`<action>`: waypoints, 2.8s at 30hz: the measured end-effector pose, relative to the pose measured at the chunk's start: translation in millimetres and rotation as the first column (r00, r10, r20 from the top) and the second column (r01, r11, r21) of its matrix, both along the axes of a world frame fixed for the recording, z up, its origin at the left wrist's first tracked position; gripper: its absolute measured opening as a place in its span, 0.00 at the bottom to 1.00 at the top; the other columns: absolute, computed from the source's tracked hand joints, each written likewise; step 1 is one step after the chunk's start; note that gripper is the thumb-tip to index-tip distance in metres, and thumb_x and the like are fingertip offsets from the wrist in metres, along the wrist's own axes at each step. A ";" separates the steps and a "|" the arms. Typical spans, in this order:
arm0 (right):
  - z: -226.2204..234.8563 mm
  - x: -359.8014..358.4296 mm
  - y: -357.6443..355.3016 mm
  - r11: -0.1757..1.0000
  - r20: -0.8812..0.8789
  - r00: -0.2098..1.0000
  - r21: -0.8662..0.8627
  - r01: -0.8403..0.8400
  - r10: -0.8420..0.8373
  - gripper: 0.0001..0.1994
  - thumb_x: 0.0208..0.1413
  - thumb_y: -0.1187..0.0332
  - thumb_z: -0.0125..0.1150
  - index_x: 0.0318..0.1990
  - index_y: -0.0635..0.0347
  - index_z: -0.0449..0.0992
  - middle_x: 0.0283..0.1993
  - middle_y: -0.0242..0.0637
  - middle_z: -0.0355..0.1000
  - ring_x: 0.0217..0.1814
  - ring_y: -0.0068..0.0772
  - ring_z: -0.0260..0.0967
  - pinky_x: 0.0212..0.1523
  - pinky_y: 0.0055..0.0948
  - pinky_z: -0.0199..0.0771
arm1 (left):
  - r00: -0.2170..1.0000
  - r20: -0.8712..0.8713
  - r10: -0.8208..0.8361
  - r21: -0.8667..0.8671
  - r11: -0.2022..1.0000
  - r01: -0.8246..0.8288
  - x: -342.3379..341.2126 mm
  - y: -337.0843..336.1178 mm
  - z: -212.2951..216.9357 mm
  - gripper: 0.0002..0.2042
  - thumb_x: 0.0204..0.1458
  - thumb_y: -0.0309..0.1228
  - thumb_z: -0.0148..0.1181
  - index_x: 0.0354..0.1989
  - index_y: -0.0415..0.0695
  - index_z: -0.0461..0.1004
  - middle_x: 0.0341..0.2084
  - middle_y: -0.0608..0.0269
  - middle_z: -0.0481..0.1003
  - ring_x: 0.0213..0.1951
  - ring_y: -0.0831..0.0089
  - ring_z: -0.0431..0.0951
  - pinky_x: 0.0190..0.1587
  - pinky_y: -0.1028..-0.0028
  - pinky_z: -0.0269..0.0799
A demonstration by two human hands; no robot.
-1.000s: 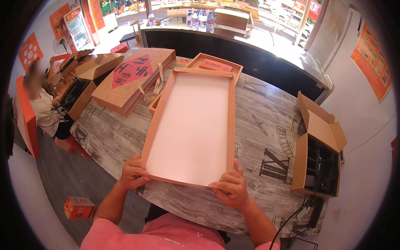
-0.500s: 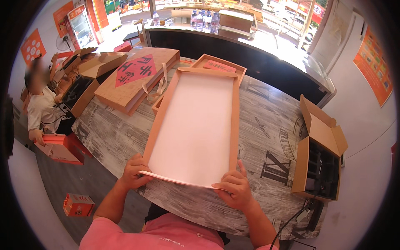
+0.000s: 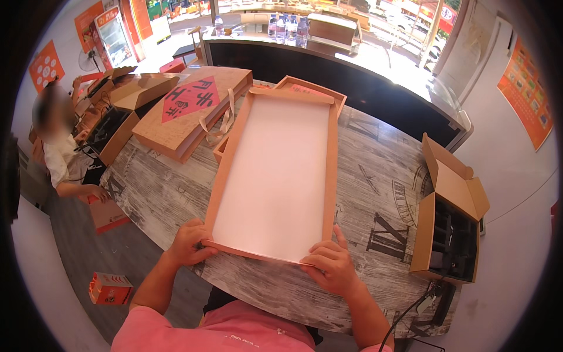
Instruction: The person assembles small cardboard boxes by folding flaps and tucking them into place. They place the assembled boxes into a larger tray and then fold a larger cardboard box, tucking in the flaps to complete the assembly.
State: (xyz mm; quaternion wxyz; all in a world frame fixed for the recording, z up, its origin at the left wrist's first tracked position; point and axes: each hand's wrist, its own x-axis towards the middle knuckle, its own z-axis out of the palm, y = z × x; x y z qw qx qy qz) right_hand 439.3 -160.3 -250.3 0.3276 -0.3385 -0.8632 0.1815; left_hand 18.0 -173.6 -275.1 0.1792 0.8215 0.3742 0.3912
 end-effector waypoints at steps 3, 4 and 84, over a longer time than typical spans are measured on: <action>0.7 -0.6 -0.2 1.000 0.004 1.000 0.005 0.008 -0.008 0.06 0.52 0.67 0.80 0.35 0.45 0.86 0.33 0.22 0.79 0.46 0.29 0.79 0.83 0.62 0.43 | 0.999 -0.036 -0.021 0.020 1.000 0.021 2.0 1.8 6.5 0.13 0.47 0.33 0.80 0.32 0.45 0.77 0.28 0.63 0.78 0.31 0.60 0.74 0.35 0.64 0.71; 1.3 -0.9 -0.3 1.000 0.006 1.000 0.006 0.012 -0.012 0.06 0.52 0.67 0.79 0.35 0.45 0.85 0.34 0.22 0.79 0.45 0.29 0.79 0.82 0.62 0.44 | 0.999 -0.045 -0.026 0.020 0.999 0.027 2.7 2.3 7.4 0.13 0.47 0.33 0.79 0.31 0.45 0.77 0.28 0.63 0.78 0.32 0.60 0.74 0.35 0.64 0.71; -11.5 -27.4 -20.6 0.986 0.189 0.973 0.128 0.109 -0.132 0.09 0.52 0.76 0.72 0.41 0.56 0.82 0.36 0.34 0.80 0.37 0.39 0.79 0.36 0.37 0.80 | 0.877 -0.414 0.244 0.190 0.965 -0.179 48.3 -21.8 19.3 0.05 0.51 0.26 0.66 0.34 0.50 0.75 0.26 0.70 0.77 0.31 0.68 0.80 0.36 0.67 0.69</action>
